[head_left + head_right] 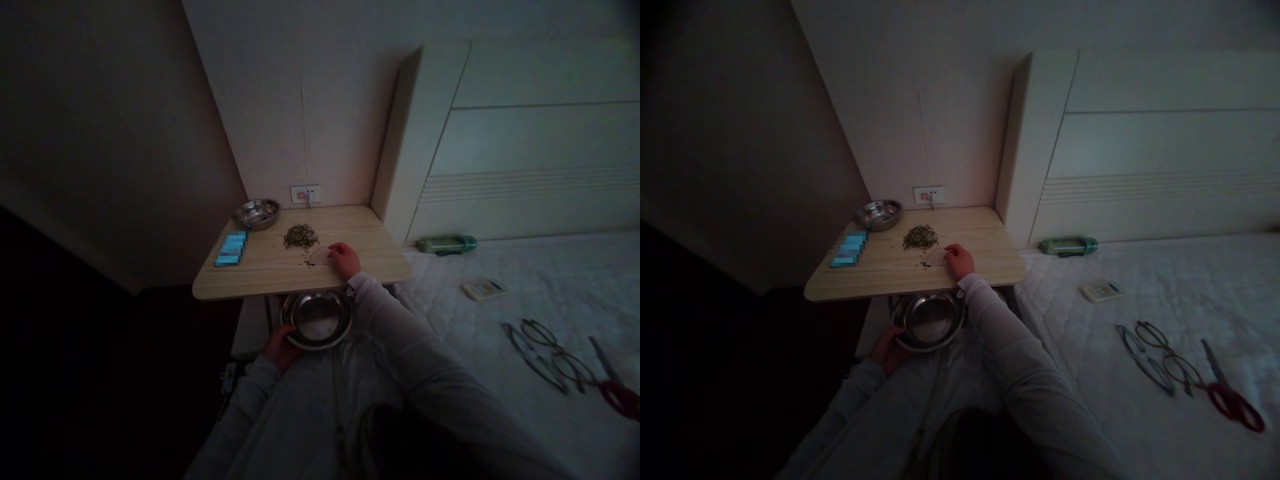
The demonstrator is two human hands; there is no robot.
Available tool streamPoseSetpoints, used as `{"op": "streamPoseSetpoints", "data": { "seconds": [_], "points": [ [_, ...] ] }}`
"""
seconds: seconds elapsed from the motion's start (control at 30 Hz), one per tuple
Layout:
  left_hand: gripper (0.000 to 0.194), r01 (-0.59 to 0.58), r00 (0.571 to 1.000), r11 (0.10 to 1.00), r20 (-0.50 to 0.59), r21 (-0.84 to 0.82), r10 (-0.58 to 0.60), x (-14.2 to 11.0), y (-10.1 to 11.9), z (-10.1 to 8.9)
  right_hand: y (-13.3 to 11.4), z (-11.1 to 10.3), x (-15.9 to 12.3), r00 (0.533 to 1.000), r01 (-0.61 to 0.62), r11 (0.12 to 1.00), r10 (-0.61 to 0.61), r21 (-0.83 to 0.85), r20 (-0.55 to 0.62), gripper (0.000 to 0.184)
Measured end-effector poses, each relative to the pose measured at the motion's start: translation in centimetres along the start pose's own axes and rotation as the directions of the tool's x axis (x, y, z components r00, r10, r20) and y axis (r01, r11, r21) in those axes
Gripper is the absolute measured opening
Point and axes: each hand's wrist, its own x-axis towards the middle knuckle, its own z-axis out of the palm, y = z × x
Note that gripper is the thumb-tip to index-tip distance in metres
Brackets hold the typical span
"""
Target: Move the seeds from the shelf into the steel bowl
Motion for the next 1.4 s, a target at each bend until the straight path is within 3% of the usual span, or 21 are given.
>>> {"op": "streamPoseSetpoints", "data": {
  "seconds": [0.4, 0.63, 0.83, 1.4],
  "points": [
    [0.013, -0.006, 1.000, 1.000, -0.026, 0.020, 0.007, 0.0, 0.0, 0.1, 0.0, -0.1, -0.4, 0.991, 0.027, 0.998, -0.034, 0.052, 0.126, 0.019],
    [0.020, 0.004, 1.000, 1.000, -0.025, 0.006, -0.004, -0.3, 0.1, 0.4, 0.2, 0.1, -0.4, 0.986, 0.040, 0.993, -0.058, 0.113, 0.154, 0.018],
    [0.015, -0.011, 0.998, 0.999, -0.069, 0.045, 0.014, -0.3, 0.1, 0.3, 0.1, 0.0, -0.6, 0.984, 0.041, 0.992, -0.060, 0.115, 0.170, 0.019],
    [0.014, -0.029, 0.997, 0.999, -0.065, 0.026, 0.030, -0.2, 0.0, 0.3, -0.4, -0.1, -1.2, 0.959, -0.004, 0.983, -0.048, 0.184, 0.280, 0.018]
  ]
}}
